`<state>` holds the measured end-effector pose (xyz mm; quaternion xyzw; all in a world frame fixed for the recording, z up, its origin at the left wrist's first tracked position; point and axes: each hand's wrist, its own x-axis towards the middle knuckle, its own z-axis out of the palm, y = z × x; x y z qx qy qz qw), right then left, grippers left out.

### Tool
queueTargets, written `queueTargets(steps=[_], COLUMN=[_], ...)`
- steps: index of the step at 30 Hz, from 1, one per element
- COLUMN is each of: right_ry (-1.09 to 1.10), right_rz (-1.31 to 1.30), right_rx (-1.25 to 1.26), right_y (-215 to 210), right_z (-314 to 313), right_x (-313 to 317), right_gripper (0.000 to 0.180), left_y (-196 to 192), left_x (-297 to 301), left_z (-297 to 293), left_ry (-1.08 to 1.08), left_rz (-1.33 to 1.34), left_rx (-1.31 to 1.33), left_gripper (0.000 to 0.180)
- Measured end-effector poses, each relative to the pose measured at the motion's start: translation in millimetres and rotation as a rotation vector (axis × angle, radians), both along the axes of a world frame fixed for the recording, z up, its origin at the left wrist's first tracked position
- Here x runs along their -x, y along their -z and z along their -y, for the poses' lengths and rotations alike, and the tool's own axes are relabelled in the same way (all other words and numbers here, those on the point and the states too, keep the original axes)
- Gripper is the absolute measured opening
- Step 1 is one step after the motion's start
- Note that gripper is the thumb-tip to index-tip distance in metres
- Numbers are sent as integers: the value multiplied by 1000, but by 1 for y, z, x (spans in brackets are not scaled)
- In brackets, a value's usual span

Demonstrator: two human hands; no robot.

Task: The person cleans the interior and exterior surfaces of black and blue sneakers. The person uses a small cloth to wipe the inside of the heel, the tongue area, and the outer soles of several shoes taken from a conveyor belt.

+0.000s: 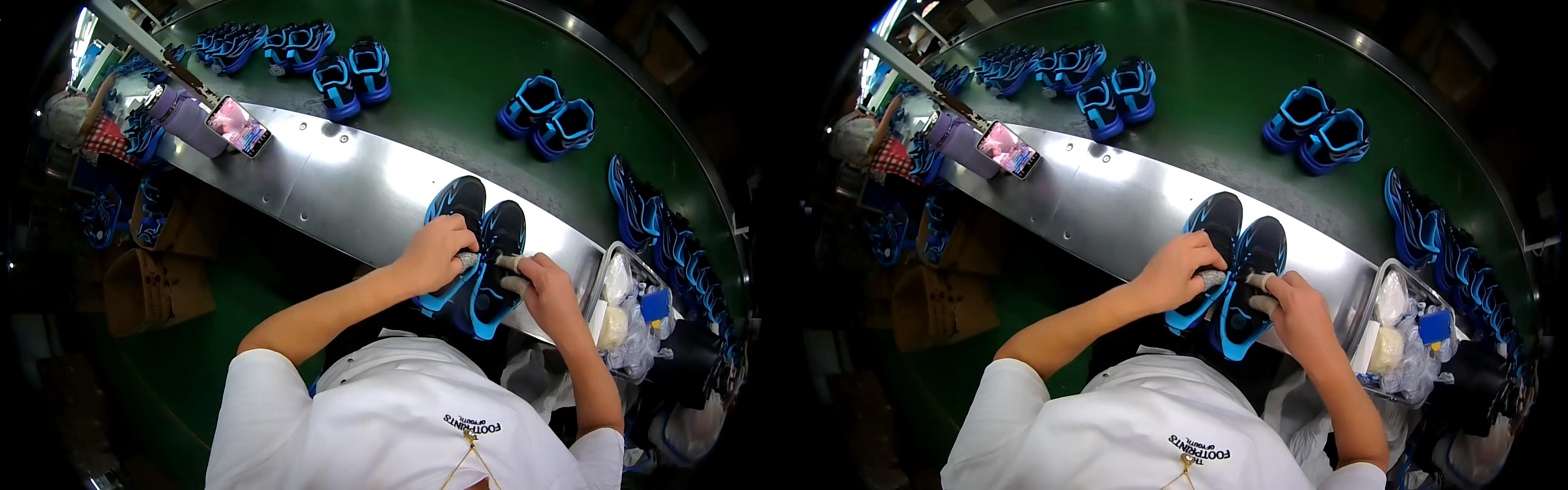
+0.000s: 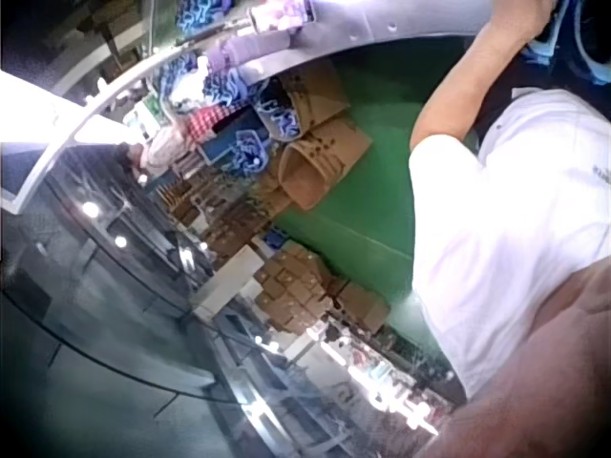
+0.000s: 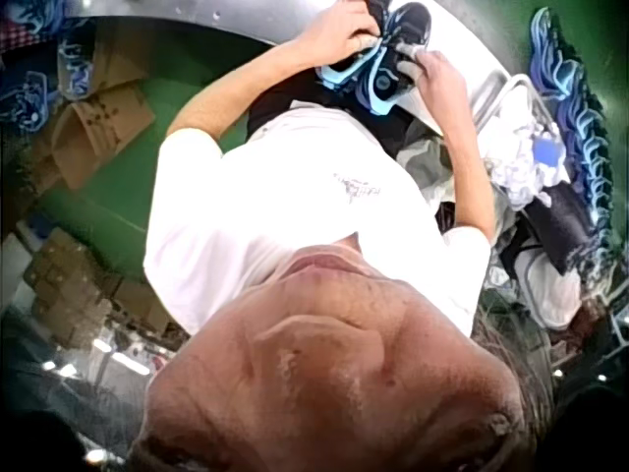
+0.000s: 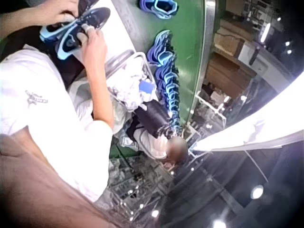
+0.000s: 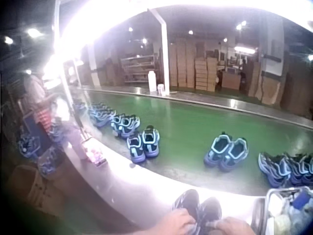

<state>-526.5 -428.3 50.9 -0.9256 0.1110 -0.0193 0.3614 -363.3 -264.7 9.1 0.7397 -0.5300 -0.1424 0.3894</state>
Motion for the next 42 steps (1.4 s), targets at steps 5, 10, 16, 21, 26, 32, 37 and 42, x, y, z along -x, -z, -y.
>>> queueTargets(steps=[5, 10, 16, 21, 26, 32, 37, 42], right_ry=[-19, 55, -46, 30, 41, 40, 73, 69], right_rz=[-123, -35, -22, 95, -31, 99, 80, 51], right_rx=[41, 185, 10, 152, 175, -35, 5, -47], right_y=[-12, 8, 10, 29, 23, 32, 29, 31], right_z=[11, -3, 12, -1, 11, 1, 5, -1], right_x=[-4, 12, 5, 12, 6, 4, -1, 2], right_gripper=[31, 25, 39, 23, 25, 31, 30, 30], left_y=[-6, 0, -6, 0, -3, -9, -13, -17], left_x=[-7, 10, 20, 18, -4, 4, -1, -7], left_z=[2, -3, -19, -19, -10, 1, -2, 1], left_ry=[153, 186, 91, 93, 64, -1, -26, 42], left_rz=[42, 254, 335, 287, 219, -151, -252, -245], left_rx=[-189, -97, -78, -41, -33, -128, -178, -232], left_gripper=[18, 23, 43, 41, 35, 28, 33, 39])
